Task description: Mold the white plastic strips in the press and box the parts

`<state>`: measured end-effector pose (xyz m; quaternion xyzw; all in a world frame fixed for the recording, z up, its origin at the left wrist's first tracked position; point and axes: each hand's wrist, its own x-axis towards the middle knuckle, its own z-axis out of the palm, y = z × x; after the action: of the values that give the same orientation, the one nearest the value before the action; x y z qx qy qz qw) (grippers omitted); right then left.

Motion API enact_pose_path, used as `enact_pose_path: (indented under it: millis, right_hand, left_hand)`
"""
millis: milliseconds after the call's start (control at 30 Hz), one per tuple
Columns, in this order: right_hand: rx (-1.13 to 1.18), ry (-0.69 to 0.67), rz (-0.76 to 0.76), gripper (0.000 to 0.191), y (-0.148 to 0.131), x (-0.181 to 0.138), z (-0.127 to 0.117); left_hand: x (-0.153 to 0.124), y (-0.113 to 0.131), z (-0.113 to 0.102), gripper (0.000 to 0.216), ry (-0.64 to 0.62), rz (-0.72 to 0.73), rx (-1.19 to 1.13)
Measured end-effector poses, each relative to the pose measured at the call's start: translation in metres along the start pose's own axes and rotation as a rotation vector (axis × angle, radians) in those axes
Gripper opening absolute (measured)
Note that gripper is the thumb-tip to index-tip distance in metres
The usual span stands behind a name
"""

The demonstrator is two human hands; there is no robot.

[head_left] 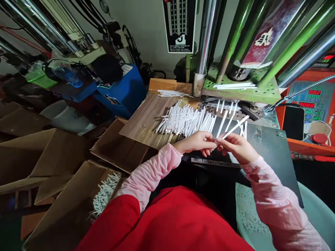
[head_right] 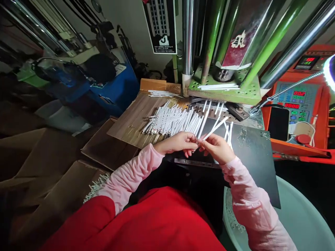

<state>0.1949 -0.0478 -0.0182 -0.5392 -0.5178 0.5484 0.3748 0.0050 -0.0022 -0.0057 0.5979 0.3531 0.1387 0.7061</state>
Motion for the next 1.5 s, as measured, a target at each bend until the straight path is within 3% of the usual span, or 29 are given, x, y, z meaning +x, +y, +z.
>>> enact_pose_path:
  millis: [100, 200, 333, 467, 633, 767, 900, 1067, 1267, 1367, 1433, 1500]
  right_hand:
    - [0.024, 0.008, -0.008, 0.058, 0.000, -0.015, 0.003]
    - [-0.017, 0.055, -0.019, 0.051, 0.008, -0.035, -0.008]
    - [-0.164, 0.060, -0.123, 0.044, 0.023, -0.062, -0.024]
    - [-0.397, 0.036, -0.232, 0.038, 0.035, -0.073, -0.026]
    - [-0.545, 0.052, -0.381, 0.022, 0.040, -0.066, -0.017]
    - [-0.552, 0.085, -0.409, 0.013, 0.042, -0.059, -0.011]
    - [-0.673, 0.101, -0.445, 0.015, 0.044, -0.056, -0.007]
    - [-0.752, 0.080, -0.530, 0.019, 0.044, -0.051, -0.004]
    - [-0.581, -0.079, -0.367, 0.029, 0.035, -0.042, -0.028]
    - [-0.711, 0.110, -0.263, 0.029, 0.028, -0.022, -0.039]
    - [-0.875, 0.252, -0.103, 0.029, 0.022, -0.002, -0.038]
    - [-1.007, 0.305, 0.072, 0.028, 0.015, 0.016, -0.031]
  left_hand:
    - [-0.013, -0.010, 0.007, 0.014, -0.015, -0.027, -0.081]
    - [-0.027, -0.021, 0.016, 0.013, 0.143, 0.043, 0.002]
    - [-0.044, -0.039, 0.031, 0.012, 0.373, 0.248, 0.291]
    - [-0.046, -0.055, 0.044, 0.013, 0.468, 0.389, 0.454]
    - [-0.030, -0.066, 0.046, 0.010, 0.500, 0.501, 0.500]
    - [-0.024, -0.067, 0.040, 0.007, 0.496, 0.530, 0.526]
    - [-0.029, -0.063, 0.035, 0.010, 0.465, 0.596, 0.685]
    - [-0.035, -0.060, 0.037, 0.009, 0.391, 0.555, 0.893]
    - [-0.036, -0.050, 0.019, 0.011, 0.303, 0.462, 0.822]
    - [-0.024, -0.033, 0.012, 0.009, 0.413, 0.341, 0.869]
    - [-0.009, -0.020, 0.015, 0.010, 0.479, 0.231, 0.984]
    - [0.008, -0.007, 0.022, 0.020, 0.498, 0.087, 1.118]
